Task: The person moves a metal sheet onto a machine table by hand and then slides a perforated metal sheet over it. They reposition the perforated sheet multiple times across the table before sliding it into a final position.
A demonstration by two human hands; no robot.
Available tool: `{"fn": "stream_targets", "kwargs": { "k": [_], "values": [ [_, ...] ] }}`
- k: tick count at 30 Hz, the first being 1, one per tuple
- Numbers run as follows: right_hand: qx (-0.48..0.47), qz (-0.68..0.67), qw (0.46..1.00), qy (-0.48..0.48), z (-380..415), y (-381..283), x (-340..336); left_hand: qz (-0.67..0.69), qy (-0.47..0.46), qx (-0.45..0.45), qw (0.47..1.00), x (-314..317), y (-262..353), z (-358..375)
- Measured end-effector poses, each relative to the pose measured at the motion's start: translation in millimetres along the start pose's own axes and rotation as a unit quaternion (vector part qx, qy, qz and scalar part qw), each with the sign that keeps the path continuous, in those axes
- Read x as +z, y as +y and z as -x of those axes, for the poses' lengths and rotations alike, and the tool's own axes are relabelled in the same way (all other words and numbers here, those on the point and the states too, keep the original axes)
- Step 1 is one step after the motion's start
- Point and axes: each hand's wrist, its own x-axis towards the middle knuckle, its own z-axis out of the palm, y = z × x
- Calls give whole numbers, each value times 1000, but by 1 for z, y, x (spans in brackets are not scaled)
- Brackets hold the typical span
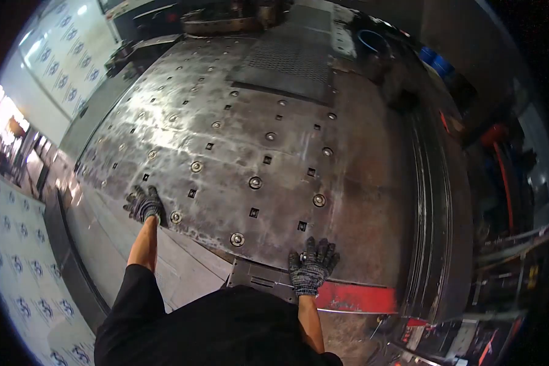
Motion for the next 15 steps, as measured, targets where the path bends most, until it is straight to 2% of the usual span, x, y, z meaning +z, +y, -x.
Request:
{"fn": "stream_targets", "kwargs": {
  "k": [9, 11, 15],
  "values": [
    [25, -23, 999, -9, 0, 1, 0, 6, -16, 6, 1000, -16, 4, 13],
    [35, -25, 998, -40, -1, 0, -2, 9, -20, 1, 1000, -22, 6, 17],
    [19, -13, 999, -23, -1, 0, -2, 11, -14, -2, 1000, -21, 5, 19]
  ]
}}
